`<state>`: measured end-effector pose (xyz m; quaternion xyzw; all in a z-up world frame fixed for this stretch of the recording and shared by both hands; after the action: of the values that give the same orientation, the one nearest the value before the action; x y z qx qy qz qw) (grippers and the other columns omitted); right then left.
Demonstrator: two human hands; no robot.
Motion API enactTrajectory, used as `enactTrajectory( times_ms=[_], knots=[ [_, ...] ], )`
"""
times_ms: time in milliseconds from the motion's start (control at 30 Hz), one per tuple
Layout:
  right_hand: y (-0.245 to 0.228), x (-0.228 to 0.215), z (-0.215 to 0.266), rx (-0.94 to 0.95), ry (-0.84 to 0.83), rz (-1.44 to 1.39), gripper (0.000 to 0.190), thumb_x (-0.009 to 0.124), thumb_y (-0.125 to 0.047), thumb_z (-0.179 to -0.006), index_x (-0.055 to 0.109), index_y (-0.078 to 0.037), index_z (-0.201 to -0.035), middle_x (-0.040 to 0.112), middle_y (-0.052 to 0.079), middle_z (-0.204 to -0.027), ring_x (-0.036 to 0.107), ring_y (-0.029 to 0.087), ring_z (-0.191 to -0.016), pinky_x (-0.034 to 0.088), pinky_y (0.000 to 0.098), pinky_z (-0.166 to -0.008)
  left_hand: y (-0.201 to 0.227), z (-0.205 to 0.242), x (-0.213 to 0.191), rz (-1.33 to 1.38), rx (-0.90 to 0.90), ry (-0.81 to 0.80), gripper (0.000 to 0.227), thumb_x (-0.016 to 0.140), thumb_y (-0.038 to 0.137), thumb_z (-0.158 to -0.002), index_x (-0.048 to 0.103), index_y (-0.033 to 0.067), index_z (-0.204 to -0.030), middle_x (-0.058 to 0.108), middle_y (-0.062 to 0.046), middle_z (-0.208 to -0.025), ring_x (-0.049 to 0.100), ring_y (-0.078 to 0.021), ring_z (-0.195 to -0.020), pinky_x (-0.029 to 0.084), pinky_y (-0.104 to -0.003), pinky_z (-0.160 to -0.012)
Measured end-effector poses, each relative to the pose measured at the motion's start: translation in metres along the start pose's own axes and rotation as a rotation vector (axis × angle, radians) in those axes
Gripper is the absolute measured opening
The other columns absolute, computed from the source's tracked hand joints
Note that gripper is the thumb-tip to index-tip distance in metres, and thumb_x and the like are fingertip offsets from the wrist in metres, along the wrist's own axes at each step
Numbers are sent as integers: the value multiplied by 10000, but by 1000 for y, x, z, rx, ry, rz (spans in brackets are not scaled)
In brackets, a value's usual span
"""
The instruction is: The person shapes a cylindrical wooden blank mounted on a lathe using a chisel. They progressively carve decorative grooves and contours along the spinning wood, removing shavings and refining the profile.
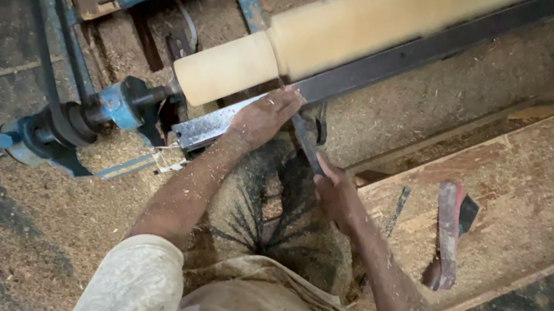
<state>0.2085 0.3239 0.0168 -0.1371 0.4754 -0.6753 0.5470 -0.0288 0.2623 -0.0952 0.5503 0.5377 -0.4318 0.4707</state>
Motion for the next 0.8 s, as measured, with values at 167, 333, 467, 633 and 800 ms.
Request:
enactTrajectory(
  times_ms=[167,333,467,633,800],
  knots=[
    [-8,-13,9,297,-33,-92,526,526,-212,-1033,490,-337,-1542,425,-27,-644,379,101,-521,356,277,-477,1,1,7,117,4,-33,545,517,140,-953,474,87,-1493,470,-70,-1522,411,-288,-1454,359,-419,-1220],
    [-10,-17,0,353,-68,-260,536,552,-204,-1016,513,-348,-1531,429,-41,-589,349,84,-454,309,266,-424,-2,1,8,116,15,-2,543,513,138,-958,463,62,-1493,468,-118,-1529,395,-292,-1464,355,-404,-1236],
    [-3,-8,-3,378,-5,-279,514,569,-185,-1005,549,-295,-1507,480,-36,-584,361,89,-429,301,274,-395,0,2,12,106,-1,-17,545,509,151,-958,462,60,-1493,462,-115,-1530,390,-302,-1459,360,-411,-1217],
    [-2,8,-3,295,27,-348,535,541,-148,-982,544,-264,-1504,458,-40,-583,356,87,-433,287,263,-392,-3,0,18,146,-22,-30,530,498,140,-925,482,46,-1446,440,-141,-1564,366,-328,-1461,361,-404,-1179],
    [4,17,-5,201,67,-260,517,577,-162,-981,581,-225,-1494,495,-56,-608,398,66,-511,325,251,-455,-5,3,20,194,-31,35,492,488,129,-983,503,62,-1471,452,-128,-1571,388,-315,-1480,384,-402,-1201]
  ],
)
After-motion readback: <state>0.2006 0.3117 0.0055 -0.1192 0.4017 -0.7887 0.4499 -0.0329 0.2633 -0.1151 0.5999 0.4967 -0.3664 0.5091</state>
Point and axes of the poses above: each hand's wrist, its own z-axis away from the middle knuckle, its own x-axis out of the palm, y = z × x, the point moved 2 cm from there along -z, towards the middle knuckle
